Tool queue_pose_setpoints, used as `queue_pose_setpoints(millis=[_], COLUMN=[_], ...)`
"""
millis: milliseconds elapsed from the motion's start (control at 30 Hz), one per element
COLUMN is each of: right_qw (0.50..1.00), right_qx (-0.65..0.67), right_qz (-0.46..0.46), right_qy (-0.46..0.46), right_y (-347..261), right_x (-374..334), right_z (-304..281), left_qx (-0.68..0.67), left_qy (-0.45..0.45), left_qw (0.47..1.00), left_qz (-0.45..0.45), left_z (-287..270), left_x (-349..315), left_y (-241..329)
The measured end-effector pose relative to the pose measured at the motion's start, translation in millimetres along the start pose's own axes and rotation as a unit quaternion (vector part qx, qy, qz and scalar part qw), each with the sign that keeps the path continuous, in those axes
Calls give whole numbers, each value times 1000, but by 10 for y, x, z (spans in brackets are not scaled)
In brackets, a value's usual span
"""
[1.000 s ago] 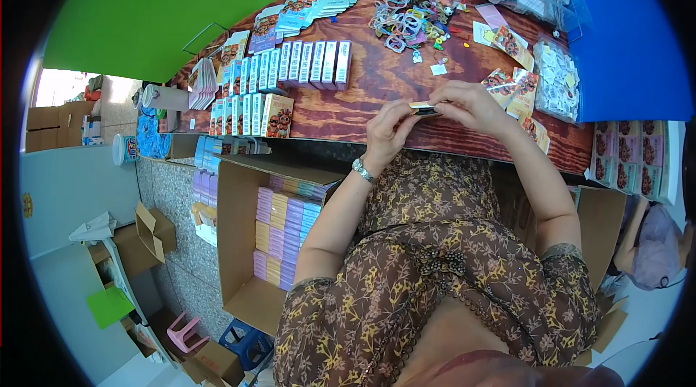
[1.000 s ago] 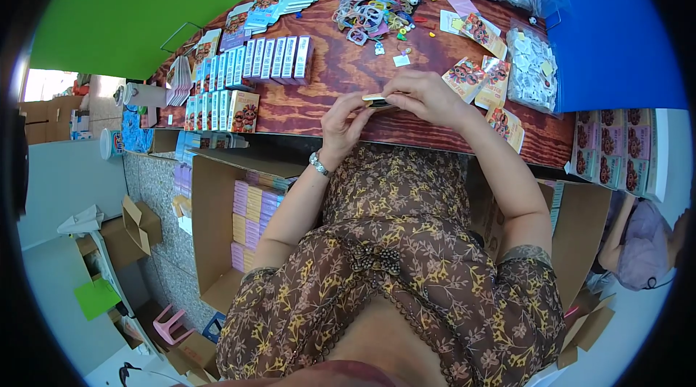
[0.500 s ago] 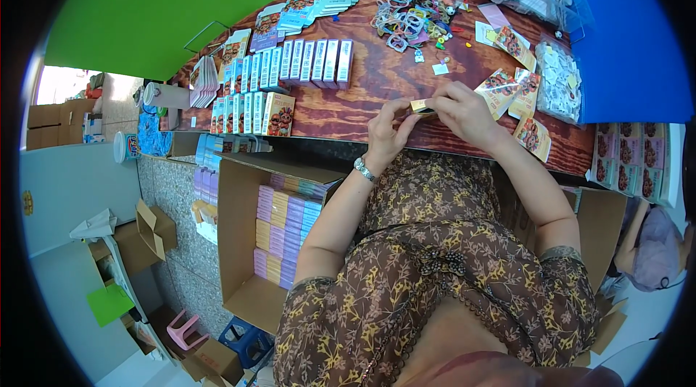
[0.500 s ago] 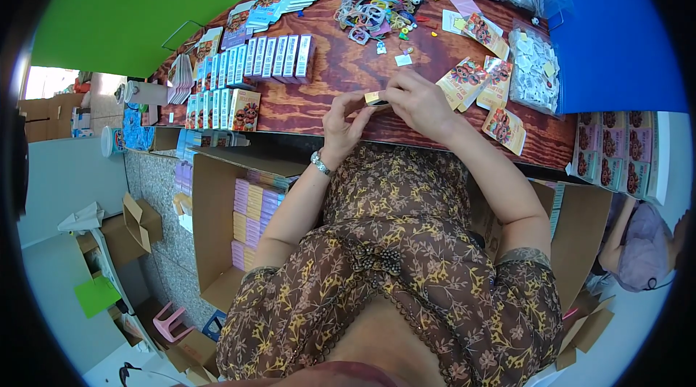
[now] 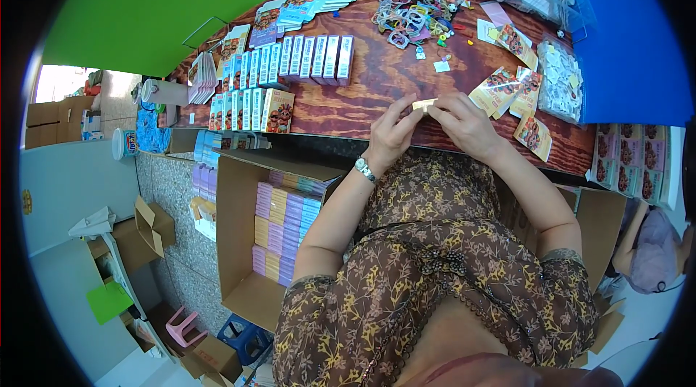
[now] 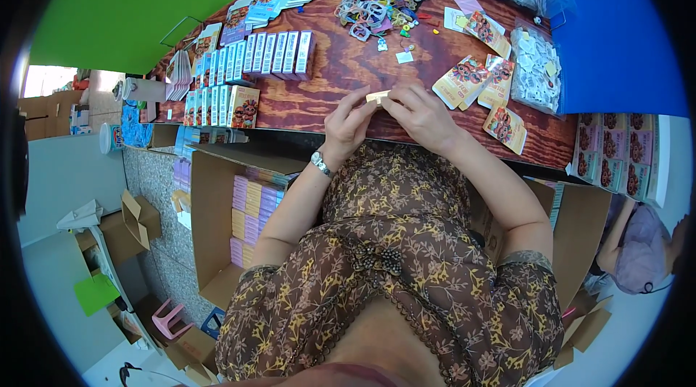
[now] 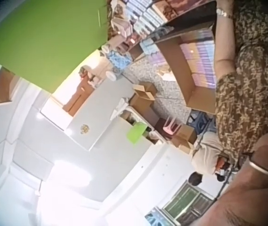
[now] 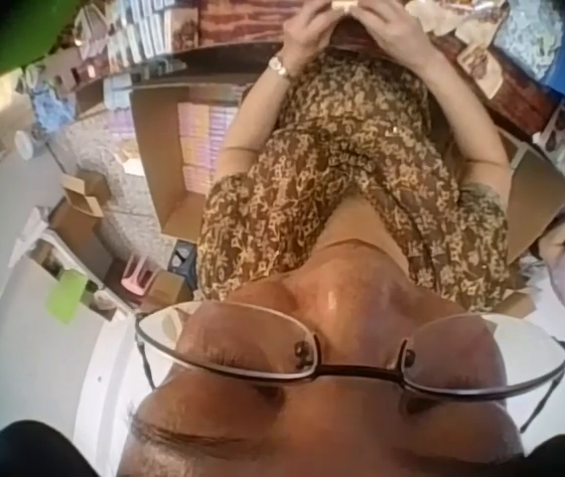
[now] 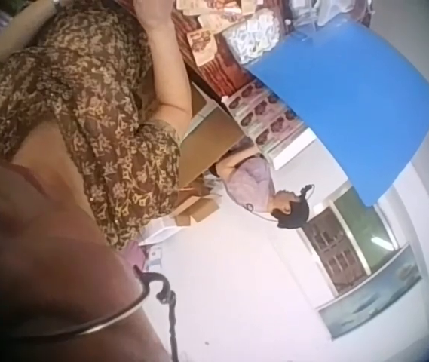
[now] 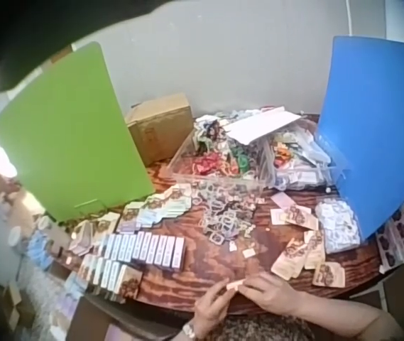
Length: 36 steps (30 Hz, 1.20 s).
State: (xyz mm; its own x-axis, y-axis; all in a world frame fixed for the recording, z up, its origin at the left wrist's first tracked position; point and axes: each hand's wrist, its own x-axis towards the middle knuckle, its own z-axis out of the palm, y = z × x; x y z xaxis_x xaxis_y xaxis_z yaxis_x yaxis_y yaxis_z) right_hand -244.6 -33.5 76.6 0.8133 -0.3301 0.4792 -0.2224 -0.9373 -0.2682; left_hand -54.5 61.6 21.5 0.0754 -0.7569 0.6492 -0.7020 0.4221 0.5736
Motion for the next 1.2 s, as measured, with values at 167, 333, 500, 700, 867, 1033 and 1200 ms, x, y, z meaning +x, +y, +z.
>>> queue_pose_setpoints(millis=[167,333,500,700,867,1033,1200], right_qw=[999,991,982,985,992,978,937], right_qx=[29,101,152,136,91,-67,-203], right_qz=[-10,27,95,89,83,200,281], right_qy=[45,80,63,50,31,1,-39], right_y=[44,125,43,113,327,1122,1989], right_x=[-97,-2,89,71,145,-10,-331], right_z=[146,208,141,135,191,-148,-502], left_qx=[13,-94,-56,247,351,459,559], left_qy=[-31,21,46,-4,-23,-38,-66], left_qw=[999,989,987,957,916,874,819], left_qz=[21,-115,-143,-153,-191,-154,-116], left_z=[-14,157,-65,-1037,-1594,-1719,-1696], left_x=[-1,16,24,68,-202,-209,-153], left_y=[-4,85,131,-94,-718,-855,-830])
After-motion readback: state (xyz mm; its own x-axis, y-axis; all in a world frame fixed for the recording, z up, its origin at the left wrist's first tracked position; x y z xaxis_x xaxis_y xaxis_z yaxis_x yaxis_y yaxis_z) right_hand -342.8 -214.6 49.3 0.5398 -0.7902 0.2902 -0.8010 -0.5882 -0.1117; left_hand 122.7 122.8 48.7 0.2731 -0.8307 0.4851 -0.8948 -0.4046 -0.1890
